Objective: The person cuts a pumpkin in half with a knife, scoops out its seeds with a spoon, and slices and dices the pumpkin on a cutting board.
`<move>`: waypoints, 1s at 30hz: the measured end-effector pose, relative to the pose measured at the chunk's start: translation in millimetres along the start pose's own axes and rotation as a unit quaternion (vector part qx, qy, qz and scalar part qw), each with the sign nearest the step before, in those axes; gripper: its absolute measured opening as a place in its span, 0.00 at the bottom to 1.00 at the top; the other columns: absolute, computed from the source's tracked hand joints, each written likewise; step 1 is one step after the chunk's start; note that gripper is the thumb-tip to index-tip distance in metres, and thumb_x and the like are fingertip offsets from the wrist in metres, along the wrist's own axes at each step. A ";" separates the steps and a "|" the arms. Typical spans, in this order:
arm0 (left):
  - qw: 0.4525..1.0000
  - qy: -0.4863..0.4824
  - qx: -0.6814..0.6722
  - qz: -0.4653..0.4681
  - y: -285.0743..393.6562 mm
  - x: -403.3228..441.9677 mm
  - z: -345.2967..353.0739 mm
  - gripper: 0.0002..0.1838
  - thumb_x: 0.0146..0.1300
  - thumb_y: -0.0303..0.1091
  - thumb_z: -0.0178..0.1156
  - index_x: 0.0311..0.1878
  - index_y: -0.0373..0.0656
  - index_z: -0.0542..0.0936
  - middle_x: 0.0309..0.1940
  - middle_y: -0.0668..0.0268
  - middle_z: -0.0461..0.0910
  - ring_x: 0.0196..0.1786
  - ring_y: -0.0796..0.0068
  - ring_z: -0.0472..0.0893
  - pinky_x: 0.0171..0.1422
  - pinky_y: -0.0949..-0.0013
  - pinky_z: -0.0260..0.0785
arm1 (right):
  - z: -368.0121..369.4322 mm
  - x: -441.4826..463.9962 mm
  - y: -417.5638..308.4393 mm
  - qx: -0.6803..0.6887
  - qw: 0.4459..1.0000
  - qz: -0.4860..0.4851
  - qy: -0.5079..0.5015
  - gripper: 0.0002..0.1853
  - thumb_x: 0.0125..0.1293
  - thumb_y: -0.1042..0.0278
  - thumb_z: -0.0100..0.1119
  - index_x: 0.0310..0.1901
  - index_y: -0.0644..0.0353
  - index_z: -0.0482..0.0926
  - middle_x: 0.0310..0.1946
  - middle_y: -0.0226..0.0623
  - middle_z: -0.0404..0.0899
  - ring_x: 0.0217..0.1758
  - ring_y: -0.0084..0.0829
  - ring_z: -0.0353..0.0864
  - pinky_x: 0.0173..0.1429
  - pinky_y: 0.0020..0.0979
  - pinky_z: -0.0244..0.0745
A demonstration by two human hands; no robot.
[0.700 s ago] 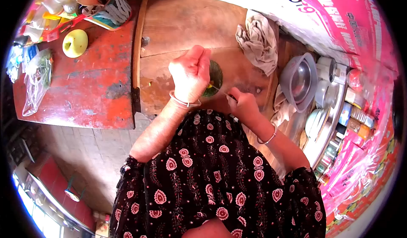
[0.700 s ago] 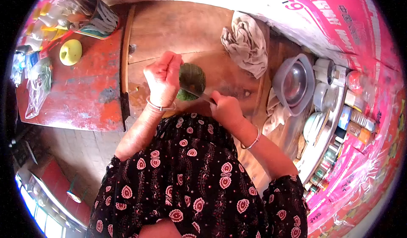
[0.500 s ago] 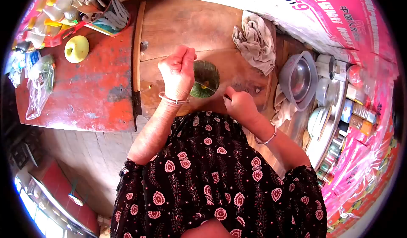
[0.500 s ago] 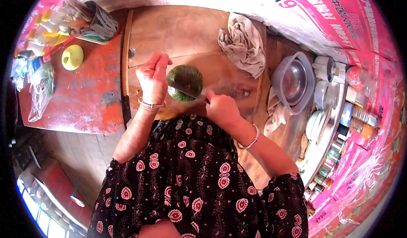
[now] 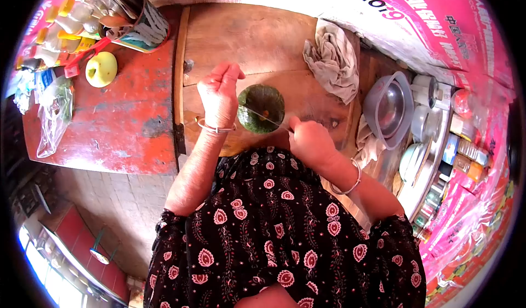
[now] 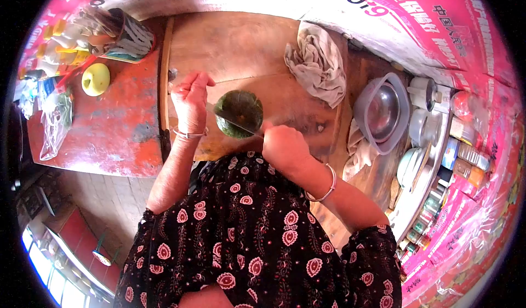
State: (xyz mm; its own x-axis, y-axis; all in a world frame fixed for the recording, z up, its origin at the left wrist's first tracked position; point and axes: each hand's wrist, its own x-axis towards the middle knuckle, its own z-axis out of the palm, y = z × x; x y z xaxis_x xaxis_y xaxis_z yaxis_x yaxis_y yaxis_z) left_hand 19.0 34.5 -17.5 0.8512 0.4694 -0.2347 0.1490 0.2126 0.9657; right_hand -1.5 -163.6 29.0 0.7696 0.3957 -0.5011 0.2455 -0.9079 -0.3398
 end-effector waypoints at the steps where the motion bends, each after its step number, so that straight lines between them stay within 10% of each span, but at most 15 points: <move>1: 0.999 -0.005 0.028 0.022 2.4 -0.5 4.8 0.10 0.61 0.29 0.57 0.24 0.36 0.78 0.15 0.73 0.71 0.21 0.87 0.65 0.25 0.77 0.57 | 3.2 -0.1 4.6 0.003 1.000 0.002 0.005 0.09 0.58 0.64 0.53 0.33 0.61 0.73 0.23 0.54 0.76 0.31 0.56 0.77 0.36 0.51 0.72; 14: 0.967 -0.132 0.210 0.060 20.0 -41.0 -15.3 0.08 0.59 0.29 0.58 0.24 0.38 0.77 0.14 0.62 0.72 0.20 0.87 0.68 0.23 0.74 0.61 | 29.1 -35.2 13.2 0.037 0.999 0.001 0.000 0.10 0.60 0.62 0.53 0.33 0.61 0.73 0.23 0.56 0.76 0.31 0.59 0.76 0.36 0.53 0.70; 16: 0.902 -0.276 0.277 0.183 36.3 -51.0 -28.8 0.09 0.53 0.36 0.65 0.30 0.41 0.79 0.23 0.58 0.78 0.28 0.62 0.79 0.32 0.63 0.70 | 27.8 -41.8 14.2 0.005 1.000 -0.017 -0.007 0.07 0.59 0.66 0.51 0.34 0.60 0.72 0.23 0.56 0.76 0.30 0.58 0.77 0.36 0.53 0.72; 22: 0.620 -0.449 0.572 0.294 47.9 -58.5 -35.5 0.13 0.44 0.36 0.64 0.30 0.37 0.77 0.33 0.53 0.74 0.46 0.50 0.75 0.43 0.54 0.72 | 18.2 -37.1 5.6 -0.077 0.994 -0.075 -0.024 0.05 0.56 0.71 0.48 0.34 0.61 0.71 0.23 0.51 0.79 0.28 0.52 0.81 0.34 0.49 0.75; 26: 0.506 -0.564 0.610 0.231 43.8 -48.9 -27.5 0.07 0.44 0.32 0.59 0.26 0.38 0.78 0.25 0.54 0.77 0.32 0.52 0.79 0.32 0.55 0.73 | 19.4 -39.7 7.7 -0.087 0.990 -0.101 -0.037 0.05 0.57 0.71 0.48 0.32 0.61 0.71 0.23 0.50 0.79 0.28 0.49 0.82 0.33 0.48 0.76; 30: 0.529 -0.531 0.604 0.272 36.3 -56.3 -26.8 0.06 0.44 0.32 0.58 0.20 0.40 0.80 0.18 0.57 0.77 0.25 0.58 0.79 0.24 0.59 0.69 | 16.0 -37.8 7.5 -0.075 0.991 -0.101 -0.041 0.05 0.58 0.69 0.47 0.32 0.60 0.70 0.23 0.49 0.79 0.28 0.49 0.82 0.33 0.47 0.76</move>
State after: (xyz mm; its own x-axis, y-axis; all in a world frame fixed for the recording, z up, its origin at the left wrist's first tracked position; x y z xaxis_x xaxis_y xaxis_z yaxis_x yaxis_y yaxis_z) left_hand -37.0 38.7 27.8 0.6409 -0.7020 -0.3105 -0.5958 -0.7100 0.3755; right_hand -38.2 -183.2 32.7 0.6475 0.5756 -0.4995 0.4797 -0.8171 -0.3197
